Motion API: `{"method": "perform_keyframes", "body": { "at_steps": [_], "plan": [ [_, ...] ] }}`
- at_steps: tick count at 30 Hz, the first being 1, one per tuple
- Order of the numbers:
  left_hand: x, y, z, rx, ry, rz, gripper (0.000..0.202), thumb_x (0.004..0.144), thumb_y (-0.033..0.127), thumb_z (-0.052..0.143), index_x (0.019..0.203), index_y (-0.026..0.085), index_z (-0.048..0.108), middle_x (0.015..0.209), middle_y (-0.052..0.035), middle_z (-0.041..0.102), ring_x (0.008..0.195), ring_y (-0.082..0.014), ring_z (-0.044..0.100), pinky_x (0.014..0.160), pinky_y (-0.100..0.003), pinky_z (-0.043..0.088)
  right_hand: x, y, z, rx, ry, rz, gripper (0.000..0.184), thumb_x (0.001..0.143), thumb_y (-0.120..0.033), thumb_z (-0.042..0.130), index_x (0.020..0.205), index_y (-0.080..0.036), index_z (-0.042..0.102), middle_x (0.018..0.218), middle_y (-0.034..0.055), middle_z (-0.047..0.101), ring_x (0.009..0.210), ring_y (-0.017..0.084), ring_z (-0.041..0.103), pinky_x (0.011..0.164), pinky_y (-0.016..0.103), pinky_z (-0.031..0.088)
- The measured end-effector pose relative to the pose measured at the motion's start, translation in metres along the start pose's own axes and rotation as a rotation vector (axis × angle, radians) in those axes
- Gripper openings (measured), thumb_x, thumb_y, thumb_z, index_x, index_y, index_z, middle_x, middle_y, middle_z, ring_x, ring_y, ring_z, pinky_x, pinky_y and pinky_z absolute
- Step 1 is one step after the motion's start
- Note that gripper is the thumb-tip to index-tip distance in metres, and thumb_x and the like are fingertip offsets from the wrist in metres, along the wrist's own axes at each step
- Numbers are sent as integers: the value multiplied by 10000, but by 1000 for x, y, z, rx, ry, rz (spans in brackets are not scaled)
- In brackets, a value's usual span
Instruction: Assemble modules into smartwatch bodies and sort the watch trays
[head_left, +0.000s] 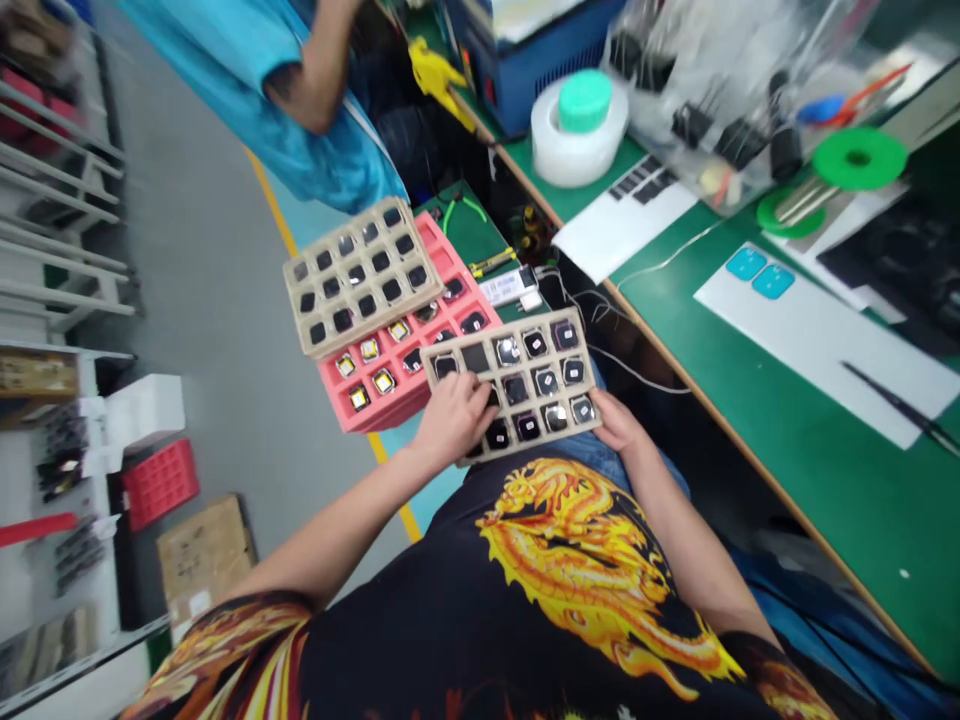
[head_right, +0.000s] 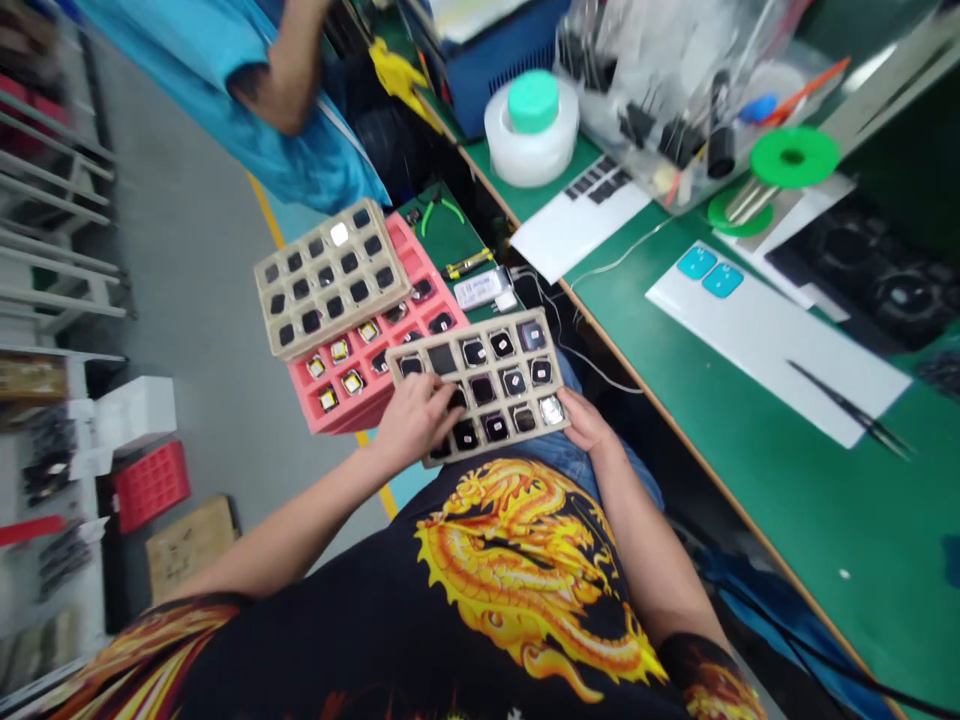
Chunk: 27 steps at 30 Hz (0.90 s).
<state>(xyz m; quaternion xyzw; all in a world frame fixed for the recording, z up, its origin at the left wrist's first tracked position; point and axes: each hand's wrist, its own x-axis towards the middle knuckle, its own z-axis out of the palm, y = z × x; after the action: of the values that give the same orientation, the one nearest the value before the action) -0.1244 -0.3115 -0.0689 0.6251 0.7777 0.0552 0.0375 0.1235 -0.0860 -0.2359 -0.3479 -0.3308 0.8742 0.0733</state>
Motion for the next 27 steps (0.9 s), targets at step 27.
{"method": "perform_keyframes", "body": {
  "at_steps": [27],
  "plan": [
    [41, -52, -10, -262, 104, -141, 235, 1066, 284, 639, 1218, 197, 795, 1215, -144, 786, 1153, -344, 730, 1032, -512, 597, 3, 1, 4, 64, -13, -11, 488, 866, -592, 976, 1153, -222, 838, 1146, 83, 891, 1032, 293, 871, 999, 450, 712]
  ]
}}
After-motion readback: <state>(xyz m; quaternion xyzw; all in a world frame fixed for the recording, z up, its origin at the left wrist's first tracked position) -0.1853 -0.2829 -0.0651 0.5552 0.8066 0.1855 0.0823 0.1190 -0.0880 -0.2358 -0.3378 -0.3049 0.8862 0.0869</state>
